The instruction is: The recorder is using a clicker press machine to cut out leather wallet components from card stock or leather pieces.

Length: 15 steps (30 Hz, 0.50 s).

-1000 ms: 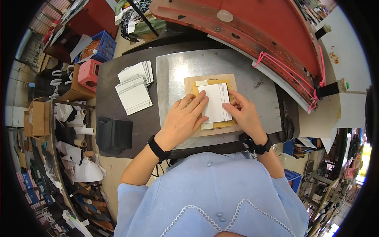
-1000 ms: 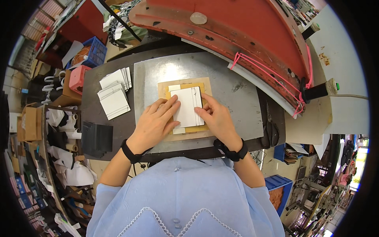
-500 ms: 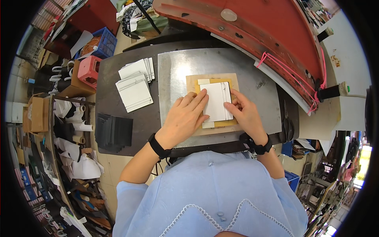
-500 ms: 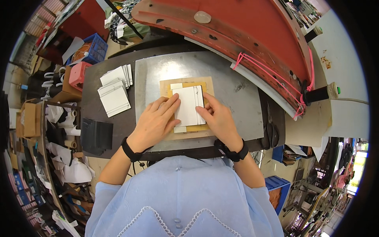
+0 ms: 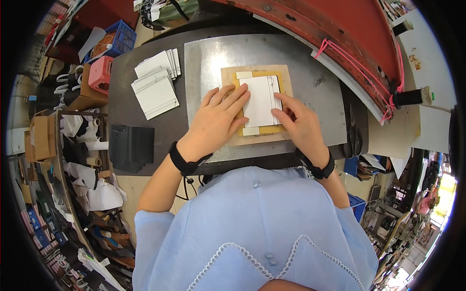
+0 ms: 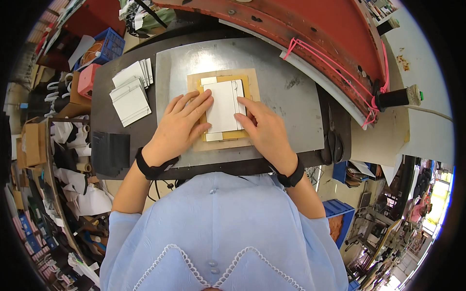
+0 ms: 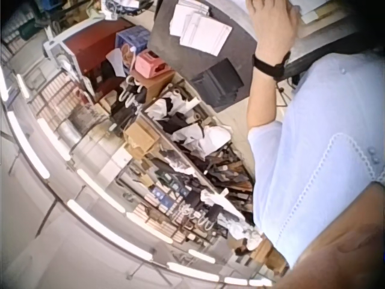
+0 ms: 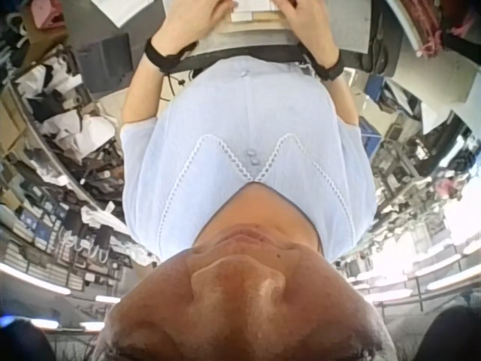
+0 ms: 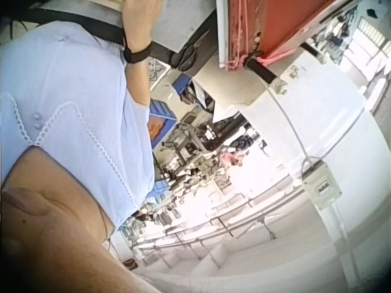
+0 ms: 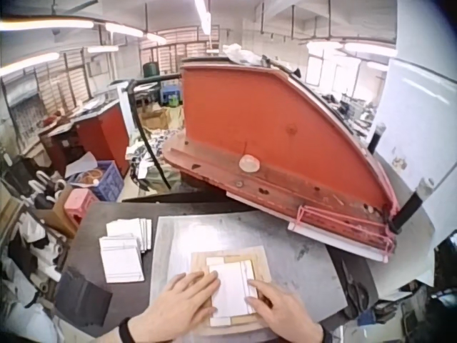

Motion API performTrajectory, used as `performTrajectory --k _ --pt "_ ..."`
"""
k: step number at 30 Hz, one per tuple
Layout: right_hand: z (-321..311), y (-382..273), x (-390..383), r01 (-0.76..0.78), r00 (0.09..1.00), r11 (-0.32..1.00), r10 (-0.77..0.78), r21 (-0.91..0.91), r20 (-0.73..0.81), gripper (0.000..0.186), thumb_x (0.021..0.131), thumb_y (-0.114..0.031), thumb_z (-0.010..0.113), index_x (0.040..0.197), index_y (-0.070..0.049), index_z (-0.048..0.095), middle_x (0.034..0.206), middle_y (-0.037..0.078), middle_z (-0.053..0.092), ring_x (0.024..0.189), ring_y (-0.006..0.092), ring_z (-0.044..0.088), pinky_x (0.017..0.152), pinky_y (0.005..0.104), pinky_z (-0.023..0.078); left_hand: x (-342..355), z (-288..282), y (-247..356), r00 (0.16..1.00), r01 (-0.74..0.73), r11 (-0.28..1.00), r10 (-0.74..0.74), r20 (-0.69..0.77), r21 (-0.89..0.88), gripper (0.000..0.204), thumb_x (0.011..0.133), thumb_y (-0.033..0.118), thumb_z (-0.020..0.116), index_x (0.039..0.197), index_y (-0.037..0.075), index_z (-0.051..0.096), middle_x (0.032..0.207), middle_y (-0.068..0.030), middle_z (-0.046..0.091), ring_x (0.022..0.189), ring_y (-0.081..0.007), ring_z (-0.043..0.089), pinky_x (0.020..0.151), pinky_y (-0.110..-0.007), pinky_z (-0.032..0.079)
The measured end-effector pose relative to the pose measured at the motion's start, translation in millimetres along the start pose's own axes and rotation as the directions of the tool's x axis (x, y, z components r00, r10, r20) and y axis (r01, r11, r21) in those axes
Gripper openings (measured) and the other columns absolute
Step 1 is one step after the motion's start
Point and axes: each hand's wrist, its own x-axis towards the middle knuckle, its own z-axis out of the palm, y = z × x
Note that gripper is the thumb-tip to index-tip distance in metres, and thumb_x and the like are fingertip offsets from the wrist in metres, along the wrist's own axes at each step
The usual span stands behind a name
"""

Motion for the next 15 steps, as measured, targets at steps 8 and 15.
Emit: performTrajectory --k 8,15 --pt "-1 1 4 0.092 0.996 0.993 -0.090 -0.076 0.027 0.030 0.092 -0.017 0.067 0.119 -0.004 0.067 0.083 0.011 0.061 0.071 0.0259 0.060 0.066 0.0354 0.048 7 3 6 0.998 -0.040 0.999 0.039 -0.048 -0.006 0.045 0.087 0.013 0.067 0.130 0.002 0.058 0.142 -0.0167 0.053 0.131 -0.0330 0.049 0.108 -0.044 0.041" --pt "-1 3 4 0.178 0.984 0.964 -0.174 -0.195 0.038 0.029 0.091 -0.017 0.068 0.118 -0.006 0.068 0.084 0.011 0.061 0.075 0.0261 0.061 0.065 0.0371 0.049 18 8 10 0.992 -0.104 0.992 0.109 -0.060 0.076 0.046 0.084 0.018 0.073 0.124 0.001 0.057 0.133 -0.0157 0.057 0.126 -0.0332 0.054 0.103 -0.042 0.045"
